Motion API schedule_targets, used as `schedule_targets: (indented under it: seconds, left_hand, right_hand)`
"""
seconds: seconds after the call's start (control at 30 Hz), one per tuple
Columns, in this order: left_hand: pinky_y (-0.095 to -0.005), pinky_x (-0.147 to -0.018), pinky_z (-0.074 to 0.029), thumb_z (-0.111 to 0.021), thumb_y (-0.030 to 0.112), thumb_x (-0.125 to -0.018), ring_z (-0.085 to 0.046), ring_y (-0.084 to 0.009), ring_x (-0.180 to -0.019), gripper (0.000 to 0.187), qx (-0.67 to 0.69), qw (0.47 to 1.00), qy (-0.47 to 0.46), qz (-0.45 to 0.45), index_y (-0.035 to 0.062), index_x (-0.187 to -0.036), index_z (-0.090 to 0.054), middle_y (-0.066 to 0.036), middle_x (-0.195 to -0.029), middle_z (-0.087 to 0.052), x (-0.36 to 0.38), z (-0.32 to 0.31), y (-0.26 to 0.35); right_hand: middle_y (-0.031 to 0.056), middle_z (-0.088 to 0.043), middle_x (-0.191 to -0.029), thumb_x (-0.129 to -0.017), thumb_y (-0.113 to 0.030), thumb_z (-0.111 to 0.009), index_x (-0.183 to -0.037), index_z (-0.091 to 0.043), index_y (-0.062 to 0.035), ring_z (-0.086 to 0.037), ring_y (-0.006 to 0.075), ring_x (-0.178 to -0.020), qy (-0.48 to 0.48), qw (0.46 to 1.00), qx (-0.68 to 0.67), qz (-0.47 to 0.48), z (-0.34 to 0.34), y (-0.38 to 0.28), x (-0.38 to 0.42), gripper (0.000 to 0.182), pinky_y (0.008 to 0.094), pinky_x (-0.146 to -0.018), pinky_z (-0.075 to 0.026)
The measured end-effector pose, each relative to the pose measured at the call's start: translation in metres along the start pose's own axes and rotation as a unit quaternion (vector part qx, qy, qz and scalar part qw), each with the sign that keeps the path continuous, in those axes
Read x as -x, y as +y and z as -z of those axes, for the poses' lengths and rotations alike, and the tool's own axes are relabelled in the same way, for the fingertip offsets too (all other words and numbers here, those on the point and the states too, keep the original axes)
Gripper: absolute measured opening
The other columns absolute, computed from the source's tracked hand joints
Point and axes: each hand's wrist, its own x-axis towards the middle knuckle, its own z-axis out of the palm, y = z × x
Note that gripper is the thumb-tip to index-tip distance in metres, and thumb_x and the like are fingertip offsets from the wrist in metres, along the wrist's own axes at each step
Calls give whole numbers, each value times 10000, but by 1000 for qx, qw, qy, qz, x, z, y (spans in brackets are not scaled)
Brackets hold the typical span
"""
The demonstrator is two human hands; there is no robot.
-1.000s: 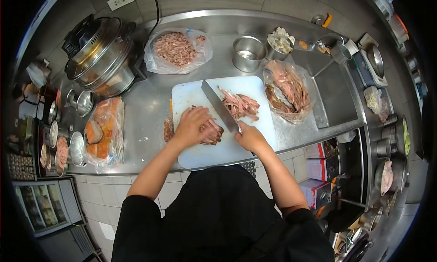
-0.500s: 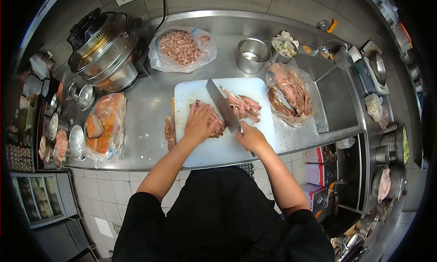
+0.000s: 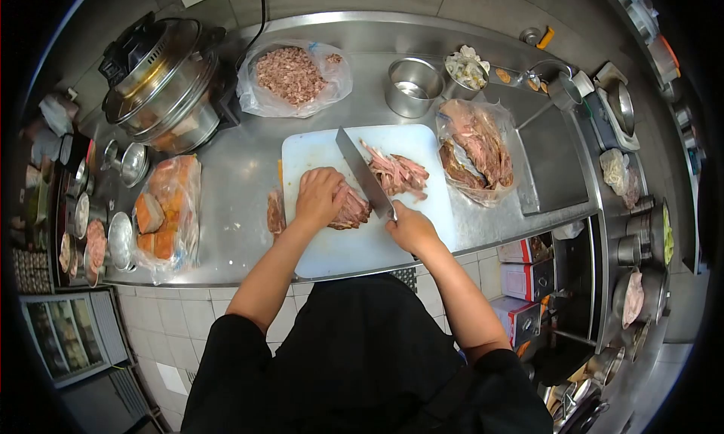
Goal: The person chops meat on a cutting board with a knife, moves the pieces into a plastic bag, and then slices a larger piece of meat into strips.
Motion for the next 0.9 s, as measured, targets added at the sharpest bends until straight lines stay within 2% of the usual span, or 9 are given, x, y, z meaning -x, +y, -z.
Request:
schedule_targets:
  seconds: [0.13, 0.23, 0.3, 0.33, 0.4, 0.5, 0.63, 0.77, 0.9]
  left_hand:
    - [-428, -945, -384, -655, 188, -844, -544, -255, -1018, 105, 29, 999, -15, -9, 108, -909, -677, -39, -955, -592, 9, -4, 1]
    - [-422, -930, -382, -662, 178, -827, -549, -243, -1005, 80, 12, 1000, -23, 3, 123, -882, -679, -27, -948, -591, 5, -8, 2]
    - [-414, -908, -382, -672, 168, -809, -550, -239, -987, 61, 1, 1000, -24, 6, 126, -852, -678, -25, -933, -585, 4, -10, 1]
    - [-414, -908, -382, -672, 168, -809, -550, -239, -987, 61, 3, 1000, -25, 8, 126, -852, -678, -25, -933, -585, 4, -11, 1]
    - [-416, -887, -375, -682, 171, -802, -547, -250, -995, 87, 7, 1000, -16, 6, 119, -870, -668, -30, -942, -586, 4, -12, -1]
    - [-419, -884, -376, -686, 167, -798, -547, -252, -991, 82, 3, 1000, -15, 9, 113, -856, -663, -33, -939, -589, 5, -13, -2]
    - [-419, -881, -378, -683, 161, -795, -547, -256, -990, 78, 21, 1000, -3, 1, 108, -846, -658, -36, -932, -592, 4, -12, 0]
    - [-412, -880, -379, -681, 157, -790, -550, -260, -974, 91, 13, 1000, -4, 8, 98, -852, -650, -41, -922, -594, 5, -12, 0]
    - [-405, -875, -381, -678, 151, -791, -553, -260, -957, 94, 14, 1000, 14, 4, 89, -852, -641, -47, -911, -593, 5, -13, 0]
  right_hand:
    - [259, -694, -942, -883, -234, -553, -1369, -481, -70, -673, 411, -903, 1, 1000, -9, 19, 5, -3, 4, 518, 499, -837, -522]
    - [253, -695, -927, -883, -214, -566, -1309, -510, -66, -674, 411, -890, -7, 1000, 9, 11, 23, -15, 23, 454, 503, -825, -522]
    - [250, -692, -905, -882, -184, -572, -1201, -532, -35, -673, 415, -880, -11, 999, 28, 33, 38, -23, 40, 354, 509, -817, -519]
    - [250, -692, -905, -882, -184, -572, -1201, -532, -35, -673, 415, -880, -13, 999, 29, 31, 36, -23, 42, 354, 509, -817, -519]
    - [255, -671, -835, -881, -174, -595, -1114, -513, -37, -644, 453, -838, -43, 999, 25, 18, 31, -25, 45, 283, 531, -785, -503]
    - [264, -685, -903, -883, -155, -567, -1117, -527, 2, -666, 431, -890, -3, 999, 28, 27, -3, -28, 18, 284, 521, -811, -513]
    - [263, -686, -939, -883, -165, -573, -1149, -524, 4, -662, 432, -914, 15, 998, 13, 51, 5, -27, 1, 319, 513, -827, -515]
    - [269, -676, -899, -877, -174, -605, -1167, -510, -15, -647, 453, -874, -28, 998, 27, 46, 35, -31, 33, 344, 540, -790, -499]
    - [265, -686, -945, -876, -162, -584, -1228, -514, -7, -661, 426, -931, -77, 997, 26, 5, 16, -32, 35, 391, 512, -840, -511]
